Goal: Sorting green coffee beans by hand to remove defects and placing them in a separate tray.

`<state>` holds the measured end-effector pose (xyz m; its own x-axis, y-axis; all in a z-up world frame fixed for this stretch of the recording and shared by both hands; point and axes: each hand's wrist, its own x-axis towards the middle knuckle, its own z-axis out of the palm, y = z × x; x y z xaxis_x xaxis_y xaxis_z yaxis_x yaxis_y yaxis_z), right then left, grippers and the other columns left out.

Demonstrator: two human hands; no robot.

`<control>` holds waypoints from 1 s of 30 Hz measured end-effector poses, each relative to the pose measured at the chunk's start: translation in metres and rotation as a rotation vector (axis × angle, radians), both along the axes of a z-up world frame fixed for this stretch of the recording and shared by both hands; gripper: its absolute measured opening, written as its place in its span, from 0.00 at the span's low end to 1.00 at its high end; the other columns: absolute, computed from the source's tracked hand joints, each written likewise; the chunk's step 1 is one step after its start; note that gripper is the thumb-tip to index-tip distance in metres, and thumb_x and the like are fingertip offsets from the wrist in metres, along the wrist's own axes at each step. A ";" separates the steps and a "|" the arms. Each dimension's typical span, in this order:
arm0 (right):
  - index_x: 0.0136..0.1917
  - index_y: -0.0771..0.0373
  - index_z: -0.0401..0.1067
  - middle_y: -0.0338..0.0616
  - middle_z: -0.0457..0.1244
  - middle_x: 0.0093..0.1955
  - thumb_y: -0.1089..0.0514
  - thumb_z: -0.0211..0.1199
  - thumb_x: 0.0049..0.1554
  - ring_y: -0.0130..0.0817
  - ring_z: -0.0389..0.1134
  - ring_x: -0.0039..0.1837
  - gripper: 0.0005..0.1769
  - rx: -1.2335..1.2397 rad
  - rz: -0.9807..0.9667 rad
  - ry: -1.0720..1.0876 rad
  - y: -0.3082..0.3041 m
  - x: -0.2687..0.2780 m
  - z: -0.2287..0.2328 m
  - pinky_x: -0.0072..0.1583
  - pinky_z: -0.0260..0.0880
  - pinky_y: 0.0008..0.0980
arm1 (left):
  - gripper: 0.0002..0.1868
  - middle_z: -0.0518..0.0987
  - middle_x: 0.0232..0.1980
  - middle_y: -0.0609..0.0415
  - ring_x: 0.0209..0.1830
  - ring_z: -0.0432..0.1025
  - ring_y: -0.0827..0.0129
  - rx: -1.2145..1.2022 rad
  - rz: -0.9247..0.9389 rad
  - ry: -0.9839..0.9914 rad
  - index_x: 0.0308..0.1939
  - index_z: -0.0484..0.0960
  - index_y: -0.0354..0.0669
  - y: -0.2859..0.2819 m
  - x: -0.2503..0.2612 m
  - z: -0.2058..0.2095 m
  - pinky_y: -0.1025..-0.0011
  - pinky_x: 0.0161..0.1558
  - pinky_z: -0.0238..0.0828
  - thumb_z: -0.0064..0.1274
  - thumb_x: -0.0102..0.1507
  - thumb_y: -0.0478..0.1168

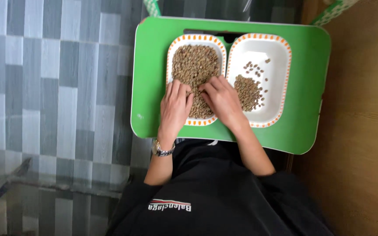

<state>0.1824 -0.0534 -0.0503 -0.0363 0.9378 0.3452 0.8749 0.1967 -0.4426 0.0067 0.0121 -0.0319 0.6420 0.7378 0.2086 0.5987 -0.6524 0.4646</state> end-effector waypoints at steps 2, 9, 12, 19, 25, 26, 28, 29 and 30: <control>0.50 0.58 0.73 0.41 0.61 0.45 0.60 0.69 0.57 0.42 0.64 0.52 0.08 0.016 -0.010 -0.011 0.001 0.001 -0.005 0.53 0.72 0.38 | 0.08 0.66 0.40 0.53 0.46 0.68 0.58 -0.006 -0.002 -0.007 0.40 0.72 0.43 0.000 0.000 0.004 0.63 0.48 0.70 0.56 0.63 0.37; 0.48 0.58 0.73 0.39 0.61 0.45 0.61 0.70 0.56 0.39 0.64 0.51 0.08 0.024 -0.013 0.010 -0.001 0.000 -0.005 0.52 0.71 0.35 | 0.06 0.68 0.40 0.53 0.46 0.69 0.58 -0.092 0.024 -0.015 0.39 0.72 0.43 -0.001 -0.001 0.016 0.63 0.45 0.72 0.55 0.64 0.34; 0.48 0.59 0.73 0.40 0.61 0.43 0.60 0.67 0.60 0.40 0.65 0.50 0.05 0.055 -0.008 0.093 -0.010 0.000 0.013 0.52 0.71 0.36 | 0.02 0.68 0.40 0.54 0.43 0.68 0.62 -0.118 0.016 -0.034 0.39 0.75 0.42 -0.002 -0.001 0.026 0.66 0.43 0.70 0.52 0.67 0.34; 0.48 0.59 0.77 0.41 0.64 0.43 0.58 0.70 0.60 0.41 0.65 0.49 0.05 0.092 -0.068 0.208 -0.039 0.025 0.025 0.52 0.71 0.36 | 0.04 0.69 0.38 0.56 0.42 0.67 0.68 -0.117 -0.021 -0.061 0.39 0.79 0.42 -0.008 0.007 0.012 0.70 0.41 0.69 0.52 0.69 0.36; 0.48 0.63 0.78 0.45 0.65 0.42 0.60 0.69 0.63 0.39 0.61 0.48 0.04 0.110 -0.210 0.261 -0.064 0.056 0.035 0.54 0.65 0.35 | 0.06 0.71 0.38 0.54 0.42 0.68 0.67 -0.124 -0.091 -0.082 0.41 0.82 0.39 -0.018 0.023 0.019 0.70 0.43 0.69 0.50 0.69 0.36; 0.47 0.63 0.78 0.45 0.65 0.41 0.61 0.70 0.62 0.39 0.61 0.48 0.04 0.125 -0.228 0.262 -0.069 0.063 0.029 0.54 0.65 0.36 | 0.06 0.71 0.38 0.54 0.41 0.68 0.68 -0.116 -0.103 -0.083 0.41 0.82 0.39 -0.019 0.023 0.018 0.70 0.42 0.69 0.51 0.69 0.36; 0.47 0.64 0.79 0.44 0.65 0.41 0.63 0.72 0.61 0.39 0.61 0.47 0.04 0.141 -0.248 0.264 -0.075 0.073 0.023 0.54 0.65 0.37 | 0.06 0.72 0.38 0.55 0.40 0.68 0.69 -0.107 -0.117 -0.083 0.42 0.82 0.40 -0.020 0.024 0.019 0.71 0.42 0.69 0.51 0.69 0.37; 0.47 0.63 0.78 0.44 0.65 0.41 0.63 0.73 0.60 0.39 0.61 0.47 0.04 0.154 -0.256 0.264 -0.076 0.076 0.024 0.53 0.65 0.37 | 0.06 0.72 0.38 0.55 0.40 0.69 0.69 -0.101 -0.120 -0.086 0.42 0.83 0.39 -0.020 0.024 0.021 0.71 0.42 0.69 0.51 0.69 0.37; 0.46 0.63 0.78 0.43 0.65 0.40 0.63 0.75 0.58 0.40 0.62 0.46 0.06 0.167 -0.263 0.264 -0.078 0.079 0.024 0.52 0.65 0.38 | 0.06 0.72 0.37 0.54 0.40 0.69 0.68 -0.095 -0.122 -0.089 0.42 0.83 0.39 -0.020 0.025 0.022 0.71 0.42 0.69 0.51 0.69 0.37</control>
<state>0.2618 -0.1314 -0.0259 0.3077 0.8334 0.4591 0.7654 0.0698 -0.6397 0.0315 -0.0080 -0.0096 0.7103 0.6744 0.2016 0.4716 -0.6685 0.5750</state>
